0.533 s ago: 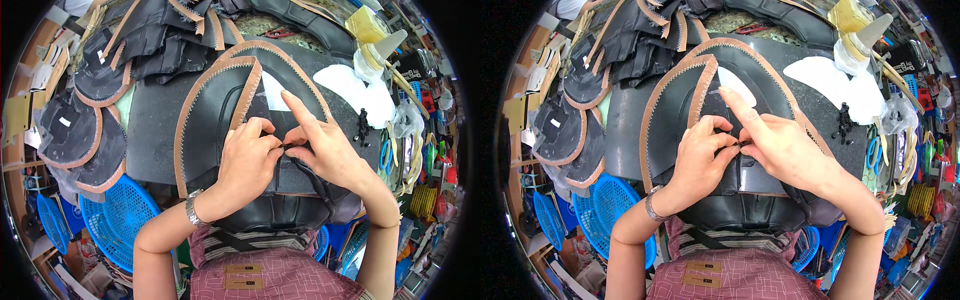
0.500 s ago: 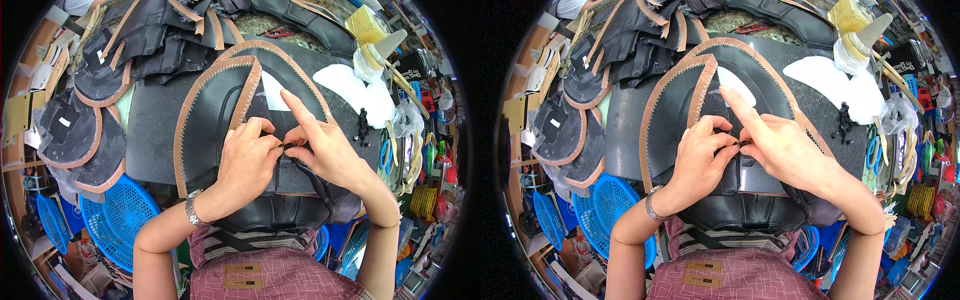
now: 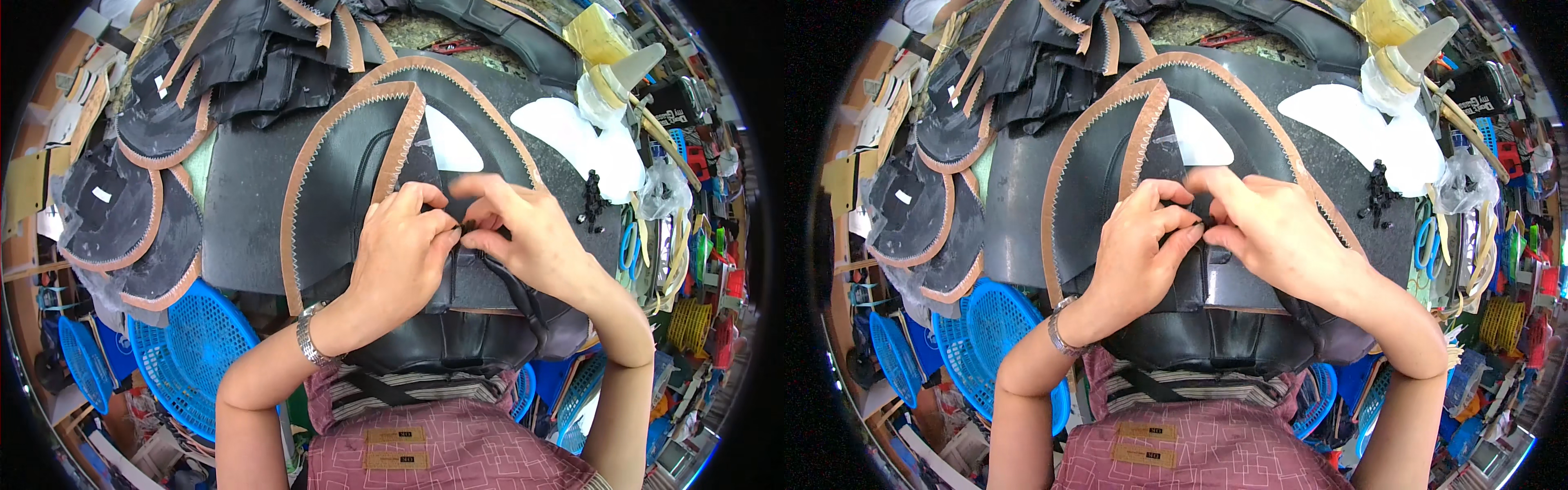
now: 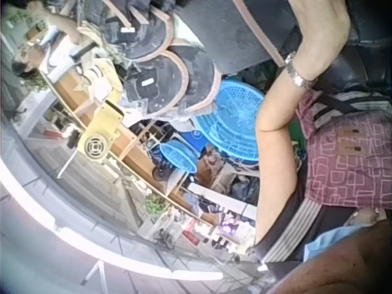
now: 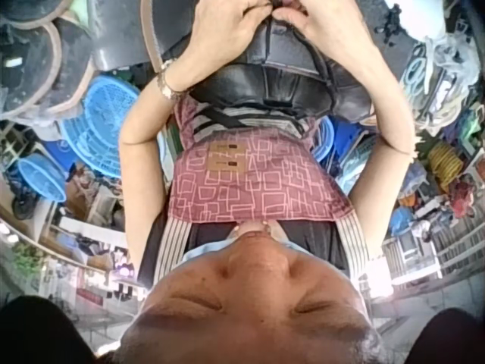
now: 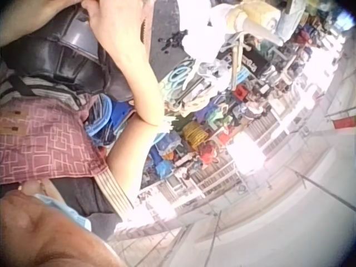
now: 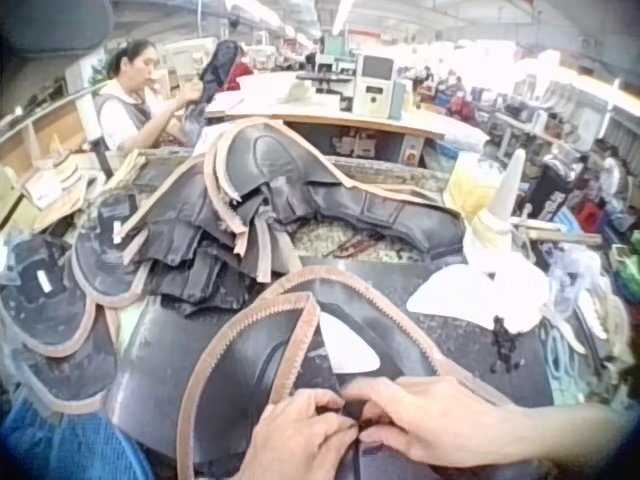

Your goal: The person uses a hammer and a metal punch to create holes in the top of a black leather-like bag component. They then retrieve a zipper from a blue basket and attach it to the bag, aligning the zipper tape with the edges and securing it with small black clips.

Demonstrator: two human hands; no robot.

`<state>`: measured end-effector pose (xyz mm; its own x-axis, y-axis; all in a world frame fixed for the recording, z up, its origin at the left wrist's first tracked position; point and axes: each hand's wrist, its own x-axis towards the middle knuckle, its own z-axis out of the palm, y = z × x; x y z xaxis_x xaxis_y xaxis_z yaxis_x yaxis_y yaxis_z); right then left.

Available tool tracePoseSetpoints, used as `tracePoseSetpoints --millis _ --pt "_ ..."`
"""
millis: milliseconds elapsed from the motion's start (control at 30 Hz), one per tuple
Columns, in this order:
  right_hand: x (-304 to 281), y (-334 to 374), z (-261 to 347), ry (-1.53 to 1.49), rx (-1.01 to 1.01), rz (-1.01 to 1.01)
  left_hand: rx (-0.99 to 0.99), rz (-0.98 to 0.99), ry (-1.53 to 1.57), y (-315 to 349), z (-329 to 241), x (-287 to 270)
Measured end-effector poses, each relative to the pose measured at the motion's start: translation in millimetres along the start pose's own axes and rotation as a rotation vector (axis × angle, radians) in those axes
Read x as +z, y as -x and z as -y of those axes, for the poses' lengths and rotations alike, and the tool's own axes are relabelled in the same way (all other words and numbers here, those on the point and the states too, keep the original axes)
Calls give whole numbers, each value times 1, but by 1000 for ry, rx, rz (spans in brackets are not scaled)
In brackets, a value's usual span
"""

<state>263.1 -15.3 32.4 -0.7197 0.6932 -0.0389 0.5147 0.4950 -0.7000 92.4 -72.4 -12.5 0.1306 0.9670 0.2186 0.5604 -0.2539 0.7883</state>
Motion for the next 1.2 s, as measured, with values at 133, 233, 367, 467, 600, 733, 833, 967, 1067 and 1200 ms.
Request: tracePoseSetpoints --millis 133,233,367,467,600,733,833,967,1067,1200 --pt "13 11 -7 472 -334 -259 0 -1 14 -1 1 0" --pt "34 22 -17 526 -472 -410 2 -10 37 -2 3 1" --pt "35 22 -18 436 -395 -445 2 -14 63 -2 4 1" --pt "41 25 -16 331 -327 -417 15 -18 58 -3 4 3" --pt "48 30 -6 484 -453 -473 -26 -36 41 -1 2 3" --pt "81 58 38 318 -698 -142 46 -96 -90 -5 -1 13" --pt "149 50 29 302 -488 56 230 -142 -218 -9 0 23" --pt "174 40 29 340 -358 108 359 -88 -248 -11 5 19" --pt "151 40 41 317 -320 258 94 23 154 -16 8 -1" --pt "106 49 47 119 -312 337 -129 243 419 -19 9 -16"
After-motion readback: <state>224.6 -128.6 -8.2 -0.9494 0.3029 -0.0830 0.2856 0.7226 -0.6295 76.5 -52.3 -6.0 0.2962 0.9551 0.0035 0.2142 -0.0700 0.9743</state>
